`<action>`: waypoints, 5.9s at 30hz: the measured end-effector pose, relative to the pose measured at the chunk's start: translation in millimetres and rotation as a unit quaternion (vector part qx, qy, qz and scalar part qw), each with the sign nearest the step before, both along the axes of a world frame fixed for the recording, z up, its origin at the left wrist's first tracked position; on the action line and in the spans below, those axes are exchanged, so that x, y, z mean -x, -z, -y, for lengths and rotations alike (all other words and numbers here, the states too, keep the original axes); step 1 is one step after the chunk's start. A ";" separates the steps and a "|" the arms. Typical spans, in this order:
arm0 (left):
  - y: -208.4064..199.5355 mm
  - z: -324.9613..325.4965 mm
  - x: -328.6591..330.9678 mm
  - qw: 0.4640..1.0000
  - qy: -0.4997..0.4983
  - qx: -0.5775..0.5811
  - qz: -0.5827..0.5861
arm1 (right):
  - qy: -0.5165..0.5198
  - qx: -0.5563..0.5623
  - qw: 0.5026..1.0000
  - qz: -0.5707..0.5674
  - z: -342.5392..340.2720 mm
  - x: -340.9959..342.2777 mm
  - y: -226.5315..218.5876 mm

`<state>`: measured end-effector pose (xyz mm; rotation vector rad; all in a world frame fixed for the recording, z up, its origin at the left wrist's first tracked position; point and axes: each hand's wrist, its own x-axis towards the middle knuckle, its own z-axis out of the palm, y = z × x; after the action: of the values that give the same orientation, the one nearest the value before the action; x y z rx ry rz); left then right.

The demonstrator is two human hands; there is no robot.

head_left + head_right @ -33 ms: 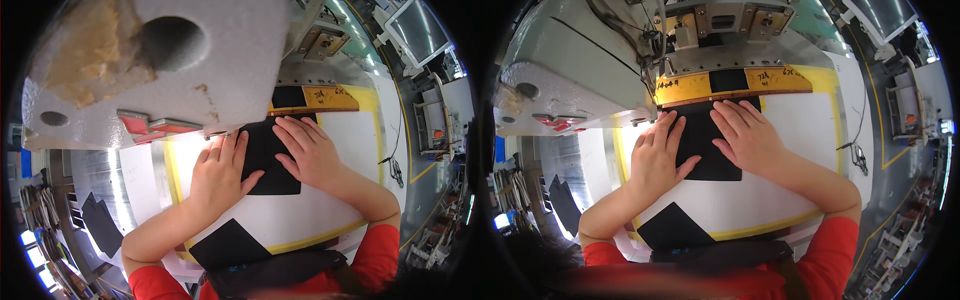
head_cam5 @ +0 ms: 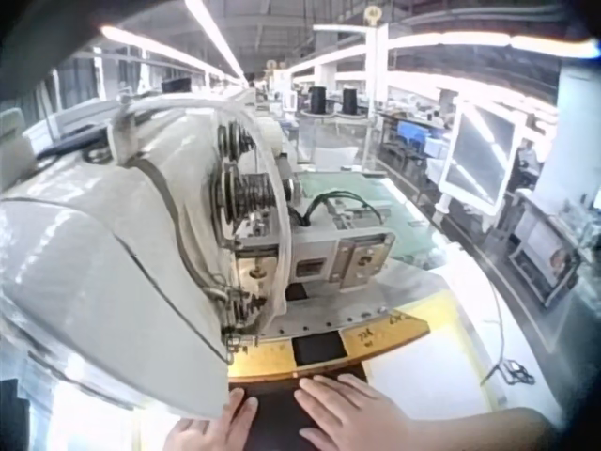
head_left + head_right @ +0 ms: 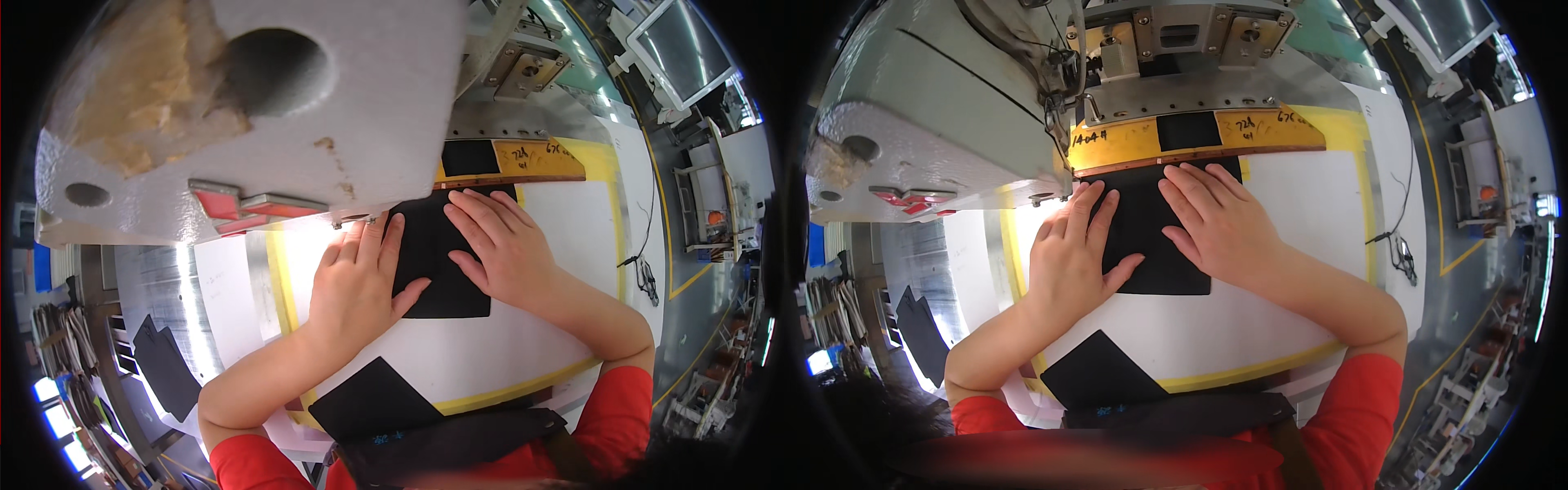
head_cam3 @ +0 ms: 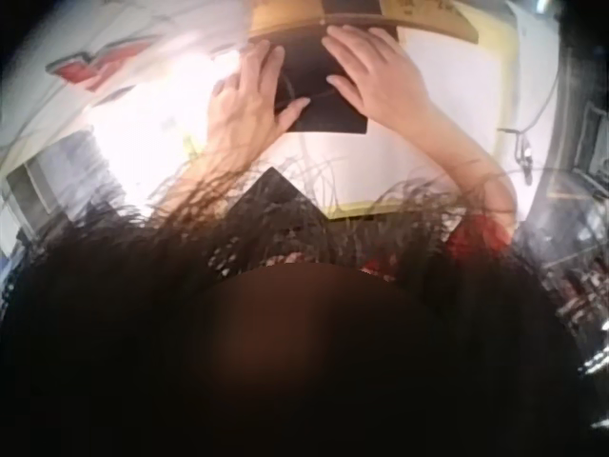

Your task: Aligning and sewing black fabric or leather components using an industrial automated sewing machine.

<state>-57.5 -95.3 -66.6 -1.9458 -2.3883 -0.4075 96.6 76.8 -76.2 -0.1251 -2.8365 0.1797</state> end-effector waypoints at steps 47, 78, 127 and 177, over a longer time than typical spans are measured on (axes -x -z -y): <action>-19.1 1.7 -5.9 0.996 -0.055 -0.027 -0.059 | -0.073 -0.030 0.996 -0.045 -10.8 1.2 -5.2; -19.9 -32.4 -37.7 0.998 0.039 -0.045 -0.007 | -0.037 0.017 0.999 -0.030 -26.3 -28.6 -15.5; -37.8 253.8 17.1 0.807 -0.581 -0.052 0.088 | -0.212 0.099 0.972 0.013 52.3 3.4 -36.3; 48.3 71.7 78.6 0.959 0.006 -0.085 0.272 | 0.707 0.115 0.697 0.020 14.7 -503.8 132.0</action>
<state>-136.1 -167.0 -114.9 -1.9611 -2.5109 -1.2497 600.5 62.2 -208.3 -2.1768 -1.9040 0.1505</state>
